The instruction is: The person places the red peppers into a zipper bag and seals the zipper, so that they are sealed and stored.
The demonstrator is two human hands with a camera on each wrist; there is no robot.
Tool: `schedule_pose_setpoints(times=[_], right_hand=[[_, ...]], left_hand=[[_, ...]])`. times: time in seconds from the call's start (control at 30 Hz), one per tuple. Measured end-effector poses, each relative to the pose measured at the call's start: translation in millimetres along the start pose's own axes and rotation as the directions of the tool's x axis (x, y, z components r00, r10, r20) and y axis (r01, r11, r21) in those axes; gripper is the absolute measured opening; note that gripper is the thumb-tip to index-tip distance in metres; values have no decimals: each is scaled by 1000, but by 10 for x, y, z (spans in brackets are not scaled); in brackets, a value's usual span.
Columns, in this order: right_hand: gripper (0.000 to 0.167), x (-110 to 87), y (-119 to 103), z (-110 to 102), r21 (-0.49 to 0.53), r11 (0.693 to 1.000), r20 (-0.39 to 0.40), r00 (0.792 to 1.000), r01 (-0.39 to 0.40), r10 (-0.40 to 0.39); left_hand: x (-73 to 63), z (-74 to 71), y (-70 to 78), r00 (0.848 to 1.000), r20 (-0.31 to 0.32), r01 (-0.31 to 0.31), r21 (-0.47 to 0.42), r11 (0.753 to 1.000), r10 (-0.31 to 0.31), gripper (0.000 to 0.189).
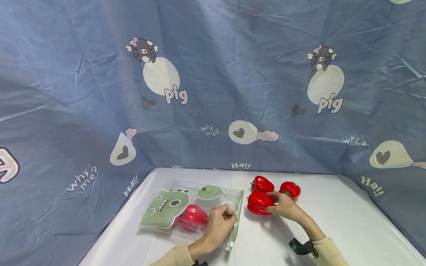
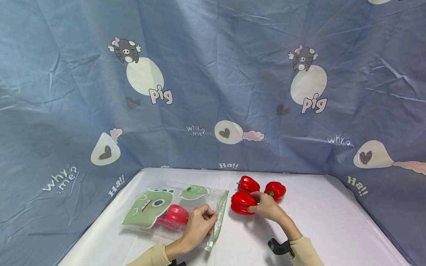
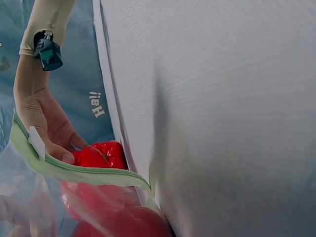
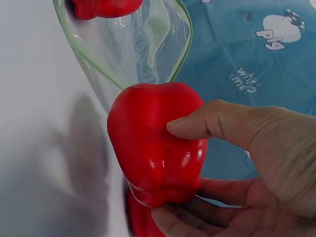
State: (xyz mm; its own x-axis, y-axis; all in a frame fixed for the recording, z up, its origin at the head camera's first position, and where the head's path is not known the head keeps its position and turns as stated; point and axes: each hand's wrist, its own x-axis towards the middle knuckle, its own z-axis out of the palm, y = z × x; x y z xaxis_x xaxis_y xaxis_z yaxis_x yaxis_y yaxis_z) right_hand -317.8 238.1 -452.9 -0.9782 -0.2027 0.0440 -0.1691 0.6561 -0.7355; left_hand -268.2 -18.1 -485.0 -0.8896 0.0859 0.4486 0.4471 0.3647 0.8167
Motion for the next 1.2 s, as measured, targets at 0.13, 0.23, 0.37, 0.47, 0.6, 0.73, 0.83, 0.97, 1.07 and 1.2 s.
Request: schedule_pose_setpoints(times=[0.13,0.23,0.37,0.47,0.6,0.73,0.83,0.97,1.07,1.2], right_hand=[[57,-8,-17,12,3,1000,4,1000,7,-7],[57,-10,-38,29,1,1000,9,1000,3,-3],[58,-15,-68,59,8,1000,31,1000,5,-6],[58,-20,-84,86,7,1000,50,998,30,-31],[57,-18,-96,124,8,997,64,995,72,-73],[57,-14,-110,172,14,995,68,993,98,-99],[58,-13,-122,218,23,994,66,992,103,-105],[57,-13,-131,287,37,994,59,992,107,-109],[55,-15,-144,330,41,993,48,993,107,-109],[55,-23,-166,372,56,995,34,995,88,-90]], left_hand=[[-5,-2,4,1000,0,-5,-2,1000,5,12],[-9,-1,7,1000,-1,-7,0,1000,7,12],[-15,5,10,1000,-1,1,-2,1000,-1,12],[-17,5,10,1000,-1,4,-2,1000,-4,12],[-13,3,4,1000,-1,-3,3,1000,3,13],[-11,-2,-2,1000,2,-10,-4,1000,10,13],[-17,-6,-2,1000,10,-13,-15,1000,13,13],[-25,-14,0,1000,19,-24,-9,1000,25,14],[-24,-18,2,999,27,-26,-5,1000,26,13],[-21,-24,11,999,44,-12,-13,1000,13,12]])
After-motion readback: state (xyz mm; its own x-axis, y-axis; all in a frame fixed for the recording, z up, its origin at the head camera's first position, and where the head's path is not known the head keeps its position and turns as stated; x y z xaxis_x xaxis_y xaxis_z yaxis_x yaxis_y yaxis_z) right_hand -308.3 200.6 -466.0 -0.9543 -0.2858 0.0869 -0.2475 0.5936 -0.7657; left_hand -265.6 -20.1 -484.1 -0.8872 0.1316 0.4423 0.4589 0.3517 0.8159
